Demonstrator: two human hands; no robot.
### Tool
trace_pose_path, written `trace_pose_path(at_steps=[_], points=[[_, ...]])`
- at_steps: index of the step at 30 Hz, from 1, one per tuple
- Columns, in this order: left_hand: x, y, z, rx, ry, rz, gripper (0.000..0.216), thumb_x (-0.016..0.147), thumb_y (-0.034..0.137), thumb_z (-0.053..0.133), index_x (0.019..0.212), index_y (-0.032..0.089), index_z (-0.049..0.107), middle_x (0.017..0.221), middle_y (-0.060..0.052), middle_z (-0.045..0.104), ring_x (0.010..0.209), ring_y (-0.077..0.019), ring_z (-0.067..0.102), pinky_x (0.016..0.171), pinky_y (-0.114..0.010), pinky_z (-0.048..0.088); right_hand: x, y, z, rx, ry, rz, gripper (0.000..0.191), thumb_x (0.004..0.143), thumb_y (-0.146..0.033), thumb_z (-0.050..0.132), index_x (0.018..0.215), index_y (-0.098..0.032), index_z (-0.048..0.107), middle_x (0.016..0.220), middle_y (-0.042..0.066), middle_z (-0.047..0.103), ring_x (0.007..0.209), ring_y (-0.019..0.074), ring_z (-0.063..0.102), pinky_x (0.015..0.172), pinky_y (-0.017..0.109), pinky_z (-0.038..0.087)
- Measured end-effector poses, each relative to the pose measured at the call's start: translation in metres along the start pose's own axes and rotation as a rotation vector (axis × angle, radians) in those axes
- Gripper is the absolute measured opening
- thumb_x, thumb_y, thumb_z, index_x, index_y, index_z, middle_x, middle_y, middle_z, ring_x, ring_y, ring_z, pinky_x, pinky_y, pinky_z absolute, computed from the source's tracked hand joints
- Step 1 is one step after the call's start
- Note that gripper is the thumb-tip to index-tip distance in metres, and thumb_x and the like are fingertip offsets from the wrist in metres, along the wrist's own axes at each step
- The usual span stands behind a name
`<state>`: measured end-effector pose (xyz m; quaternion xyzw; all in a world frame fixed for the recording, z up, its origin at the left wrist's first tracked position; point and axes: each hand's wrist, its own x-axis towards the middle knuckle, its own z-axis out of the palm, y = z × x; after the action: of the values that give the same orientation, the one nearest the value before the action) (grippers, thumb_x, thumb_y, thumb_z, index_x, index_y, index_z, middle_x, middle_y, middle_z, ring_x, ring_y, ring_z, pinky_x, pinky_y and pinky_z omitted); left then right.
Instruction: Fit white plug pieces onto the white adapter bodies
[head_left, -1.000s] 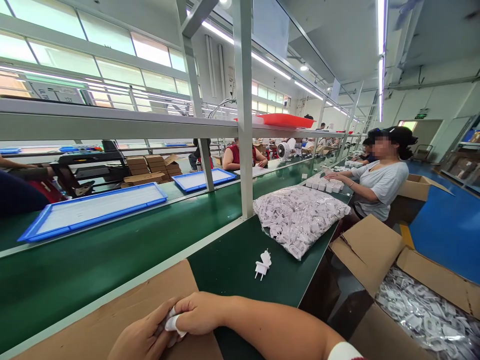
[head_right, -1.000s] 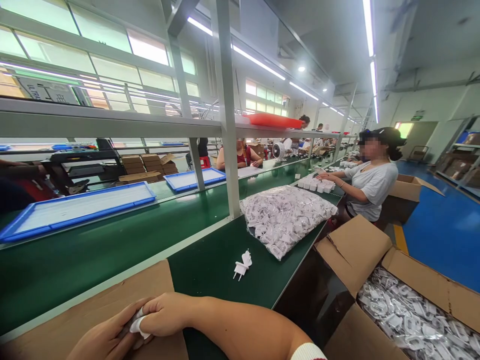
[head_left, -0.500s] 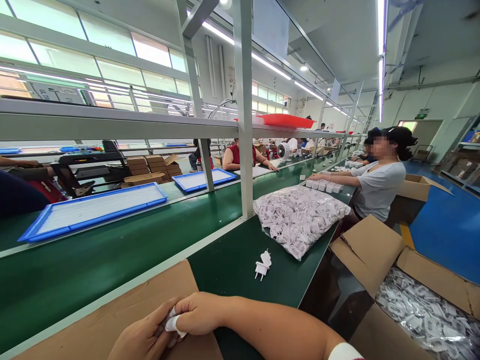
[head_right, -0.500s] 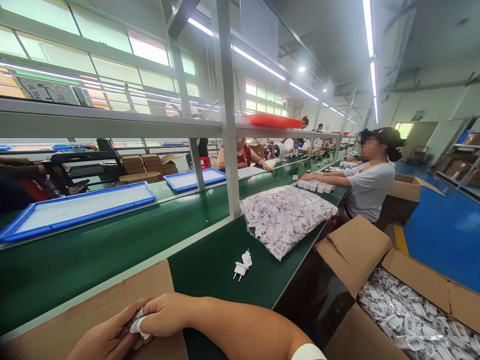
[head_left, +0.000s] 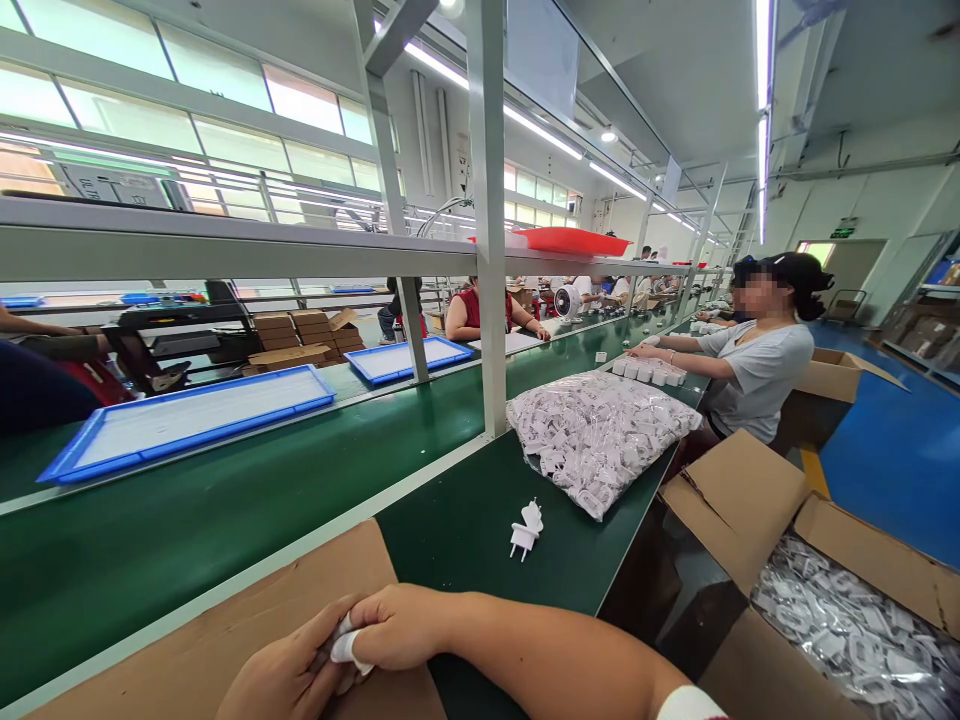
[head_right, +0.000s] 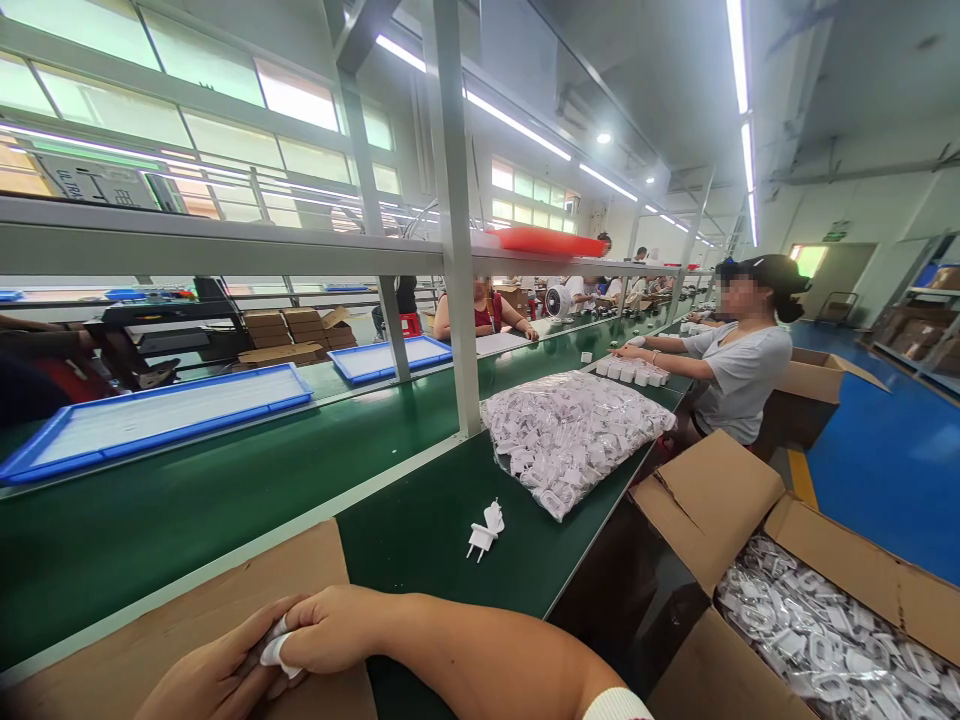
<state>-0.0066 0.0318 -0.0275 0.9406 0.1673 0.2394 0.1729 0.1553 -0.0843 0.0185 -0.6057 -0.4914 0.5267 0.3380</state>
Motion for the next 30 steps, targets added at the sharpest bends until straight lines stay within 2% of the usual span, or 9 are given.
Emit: trace_pose_path(at_steps=[14, 21, 27, 30], points=[[0.005, 0.006, -0.008, 0.002, -0.041, 0.050, 0.028, 0.088, 0.033, 0.051, 0.109, 0.030, 0.069, 0.087, 0.002, 0.081, 0.074, -0.0190, 0.077, 0.058, -0.018, 0.056, 0.003, 0.004, 0.000, -0.019, 0.005, -0.031, 0.012, 0.076, -0.010, 0.057, 0.080, -0.020, 0.063, 0.077, -0.003, 0.061, 0.073, 0.0100, 0.058, 0.066, 0.016, 0.044], [0.002, 0.005, -0.002, 0.006, 0.015, 0.021, 0.030, 0.089, 0.032, 0.048, 0.112, 0.029, 0.068, 0.088, 0.002, 0.081, 0.074, -0.0184, 0.076, 0.060, -0.019, 0.056, 0.000, 0.000, 0.000, -0.018, 0.004, -0.005, 0.016, 0.074, -0.008, 0.055, 0.082, -0.020, 0.063, 0.076, -0.003, 0.062, 0.072, 0.0103, 0.059, 0.065, 0.017, 0.045], [0.002, 0.004, -0.002, 0.005, -0.011, 0.012, 0.029, 0.089, 0.033, 0.047, 0.109, 0.029, 0.068, 0.091, 0.002, 0.081, 0.075, -0.0194, 0.076, 0.061, -0.020, 0.056, 0.002, 0.003, 0.000, -0.083, 0.012, -0.019, 0.012, 0.077, -0.012, 0.057, 0.082, -0.020, 0.063, 0.075, -0.003, 0.061, 0.069, 0.0103, 0.056, 0.063, 0.016, 0.043], [-0.001, 0.007, 0.002, 0.014, 0.047, -0.016, 0.030, 0.090, 0.034, 0.046, 0.110, 0.028, 0.067, 0.091, 0.000, 0.080, 0.075, -0.0205, 0.075, 0.063, -0.023, 0.055, 0.003, 0.005, -0.001, -0.093, 0.015, -0.030, 0.009, 0.077, -0.013, 0.058, 0.081, -0.020, 0.062, 0.074, -0.003, 0.060, 0.069, 0.0106, 0.056, 0.064, 0.017, 0.044]])
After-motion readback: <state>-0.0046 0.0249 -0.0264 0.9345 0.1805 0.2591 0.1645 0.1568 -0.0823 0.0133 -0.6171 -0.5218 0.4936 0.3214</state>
